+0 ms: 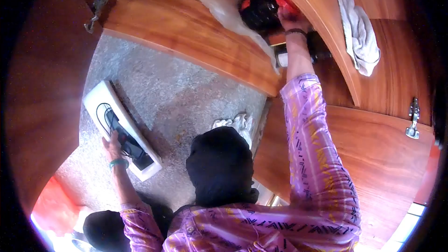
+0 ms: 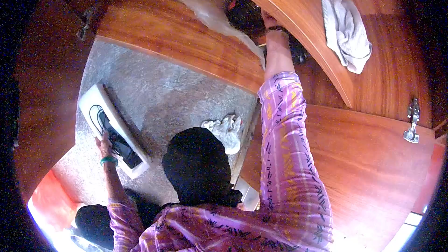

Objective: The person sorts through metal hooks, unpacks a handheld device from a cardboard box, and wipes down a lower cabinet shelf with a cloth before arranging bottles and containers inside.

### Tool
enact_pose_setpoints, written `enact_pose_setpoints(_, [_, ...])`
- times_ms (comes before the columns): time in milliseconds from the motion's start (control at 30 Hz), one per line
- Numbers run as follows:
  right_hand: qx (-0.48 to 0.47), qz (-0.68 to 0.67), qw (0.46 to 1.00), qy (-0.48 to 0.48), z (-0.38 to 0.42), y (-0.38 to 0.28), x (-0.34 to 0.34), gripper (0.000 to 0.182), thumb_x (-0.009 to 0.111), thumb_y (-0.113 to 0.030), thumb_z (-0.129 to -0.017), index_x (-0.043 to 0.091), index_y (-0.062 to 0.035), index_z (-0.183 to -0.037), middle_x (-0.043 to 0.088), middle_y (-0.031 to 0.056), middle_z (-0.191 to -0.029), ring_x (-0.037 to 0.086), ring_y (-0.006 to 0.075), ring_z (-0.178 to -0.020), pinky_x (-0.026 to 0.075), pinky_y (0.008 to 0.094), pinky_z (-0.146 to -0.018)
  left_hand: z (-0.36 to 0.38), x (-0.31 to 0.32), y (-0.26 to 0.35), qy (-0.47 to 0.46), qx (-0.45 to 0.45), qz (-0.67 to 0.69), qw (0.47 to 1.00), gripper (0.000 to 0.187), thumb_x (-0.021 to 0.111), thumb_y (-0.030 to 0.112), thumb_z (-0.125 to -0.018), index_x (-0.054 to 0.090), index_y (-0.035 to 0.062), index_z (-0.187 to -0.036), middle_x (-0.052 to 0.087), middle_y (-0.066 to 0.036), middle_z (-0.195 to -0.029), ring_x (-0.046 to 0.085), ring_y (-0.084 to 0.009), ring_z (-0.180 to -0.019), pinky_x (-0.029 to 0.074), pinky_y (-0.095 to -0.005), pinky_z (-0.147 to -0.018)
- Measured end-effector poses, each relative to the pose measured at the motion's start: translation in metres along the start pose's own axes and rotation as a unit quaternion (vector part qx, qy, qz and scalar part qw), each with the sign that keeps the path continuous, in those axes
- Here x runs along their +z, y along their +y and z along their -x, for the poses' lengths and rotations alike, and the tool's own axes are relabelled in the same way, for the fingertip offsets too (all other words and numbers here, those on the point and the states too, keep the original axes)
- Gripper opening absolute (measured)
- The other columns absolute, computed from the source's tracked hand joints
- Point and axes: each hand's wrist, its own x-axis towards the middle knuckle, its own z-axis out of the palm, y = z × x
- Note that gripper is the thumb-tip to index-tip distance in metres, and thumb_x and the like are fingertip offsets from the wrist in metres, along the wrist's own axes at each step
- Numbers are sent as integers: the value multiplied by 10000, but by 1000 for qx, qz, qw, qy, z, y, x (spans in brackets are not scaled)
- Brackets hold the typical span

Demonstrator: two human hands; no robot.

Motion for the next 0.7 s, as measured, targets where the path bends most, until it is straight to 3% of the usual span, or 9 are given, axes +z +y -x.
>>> enact_pose_setpoints(67, [25,24,999,24,-27,-6,-9,391,472,-417,-825,543,-104,-1048,612,146,-920,594,322,-795,459,462,-760,-10,-8,-8,-27,0,-23,999,433,627,256,-765,508,-16,-1080,603,-118,-851,582,-183,-635,464,-296,-567])
enact_pose_setpoints(167, [-20,76,996,47,-33,-6,0,329,455,-370,-845,530,-131,-1058,602,139,-917,590,285,-752,466,450,-746,-8,-1,-11,-26,-7,-11,1000,477,635,291,-756,503,-10,-1101,606,-123,-861,583,-188,-652,467,-306,-586])
enact_pose_setpoints(233, [-12,132,991,2,-45,-10,-9,338,456,-371,-844,523,-130,-1071,595,129,-954,588,277,-744,471,457,-742,-13,-5,-20,-13,3,-1,1000,512,642,311,-749,495,-7,-1123,610,-124,-863,585,-193,-677,471,-315,-609])
enact_pose_setpoints(300, [-4,122,992,19,-31,-7,8,340,451,-363,-850,518,-131,-1089,586,117,-974,586,267,-734,484,443,-716,-20,-9,-30,26,82,-64,994,615,670,347,-724,455,5,-1187,616,-113,-872,580,-206,-731,468,-326,-652])
enact_pose_setpoints(333, [-2,108,993,36,-27,-6,12,340,447,-360,-853,517,-132,-1096,583,112,-978,585,264,-730,490,435,-704,-14,-4,-25,11,40,-13,999,715,684,379,-710,389,14,-1250,615,-103,-904,575,-223,-787,465,-335,-694])
enact_pose_setpoints(467, [-11,20,1000,5,-27,-4,14,335,416,-332,-871,511,-126,-1118,568,101,-940,573,247,-715,511,375,-628,-26,-9,-32,19,-2,-15,1000,791,752,269,-695,311,2,-1296,592,-77,-958,563,-158,-701,458,-283,-618])
enact_pose_setpoints(567, [49,104,991,-65,-29,-15,5,340,395,-324,-881,510,-102,-1112,564,119,-957,572,255,-722,511,339,-570,-26,-9,-31,-53,-1,38,998,769,740,258,-704,314,30,-1303,606,-92,-944,588,-177,-694,481,-300,-639])
enact_pose_setpoints(633, [5,108,993,-43,-13,-11,6,363,404,-338,-878,504,-95,-1128,562,127,-1020,570,267,-808,510,369,-619,-27,-7,-31,-37,-9,66,997,824,753,193,-698,263,48,-1344,610,-85,-936,586,-153,-648,480,-281,-604])
enact_pose_setpoints(700, [-18,119,992,-28,1,-8,8,365,414,-343,-876,508,-95,-1128,560,125,-1051,556,267,-871,499,404,-662,-19,-1,-28,-11,1,59,998,856,749,225,-699,234,52,-1361,612,-87,-936,584,-158,-665,479,-287,-618])
